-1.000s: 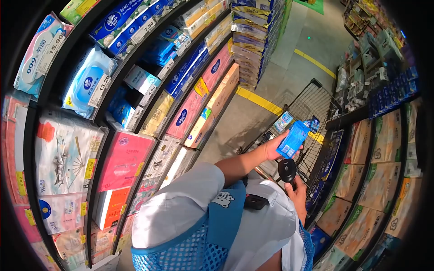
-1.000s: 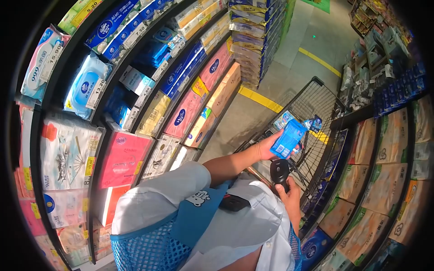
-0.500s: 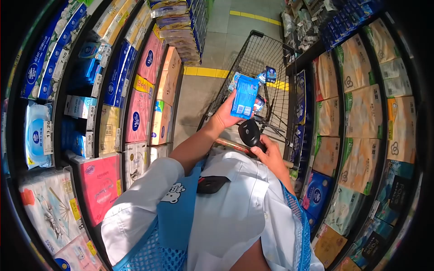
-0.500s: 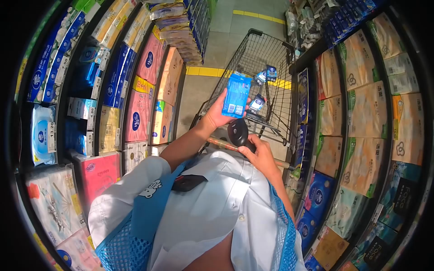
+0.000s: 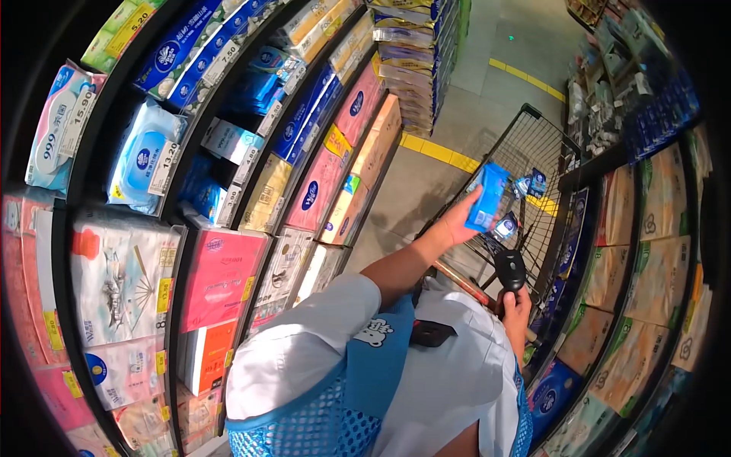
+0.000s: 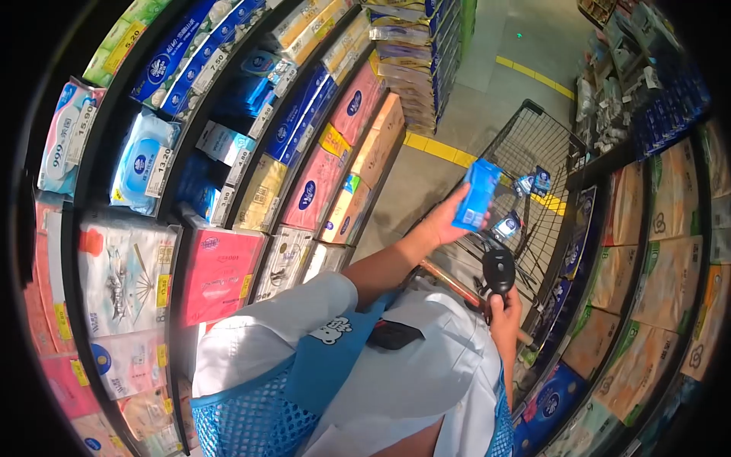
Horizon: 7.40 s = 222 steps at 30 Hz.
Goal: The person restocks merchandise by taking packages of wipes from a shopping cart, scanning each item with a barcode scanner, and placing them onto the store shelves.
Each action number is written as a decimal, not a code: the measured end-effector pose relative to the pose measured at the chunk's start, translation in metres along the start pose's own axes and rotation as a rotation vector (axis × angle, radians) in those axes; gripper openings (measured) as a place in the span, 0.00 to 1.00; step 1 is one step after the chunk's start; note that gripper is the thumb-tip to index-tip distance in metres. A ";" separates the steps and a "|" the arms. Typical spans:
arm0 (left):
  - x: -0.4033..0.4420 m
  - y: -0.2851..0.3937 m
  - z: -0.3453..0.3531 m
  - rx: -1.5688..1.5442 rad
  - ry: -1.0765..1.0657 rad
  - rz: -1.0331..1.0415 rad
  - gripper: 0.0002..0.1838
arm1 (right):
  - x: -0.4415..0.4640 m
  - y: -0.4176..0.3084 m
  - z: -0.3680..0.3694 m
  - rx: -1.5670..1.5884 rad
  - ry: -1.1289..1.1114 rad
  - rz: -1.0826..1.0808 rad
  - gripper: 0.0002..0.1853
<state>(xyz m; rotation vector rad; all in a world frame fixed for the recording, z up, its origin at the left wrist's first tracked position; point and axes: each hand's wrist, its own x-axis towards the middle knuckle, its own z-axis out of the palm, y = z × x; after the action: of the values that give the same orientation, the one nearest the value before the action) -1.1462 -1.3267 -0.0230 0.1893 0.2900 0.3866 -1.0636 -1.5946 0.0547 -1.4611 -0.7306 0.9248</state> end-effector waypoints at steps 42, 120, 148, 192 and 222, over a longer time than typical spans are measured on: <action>-0.210 0.495 0.012 1.132 1.596 0.854 0.34 | -0.008 0.005 -0.001 0.231 0.179 0.115 0.19; -0.013 -0.045 -0.084 1.658 0.343 -0.284 0.16 | -0.075 0.049 -0.045 -0.200 0.872 0.120 0.14; 0.202 -0.069 -0.272 2.172 0.537 -0.201 0.28 | -0.095 0.038 -0.033 -0.363 0.908 0.171 0.10; 0.050 -0.017 0.058 0.134 -0.263 -0.216 0.46 | -0.074 0.061 -0.082 -0.240 0.560 0.019 0.15; -0.135 -0.111 0.026 0.080 -0.123 0.119 0.43 | -0.062 -0.070 -0.069 -0.179 -0.542 0.092 0.23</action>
<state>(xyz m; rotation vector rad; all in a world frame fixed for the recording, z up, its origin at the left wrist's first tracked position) -1.2193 -1.4841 0.0083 0.3083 0.1732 0.4798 -1.0285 -1.6748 0.1307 -1.4158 -1.1728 1.3798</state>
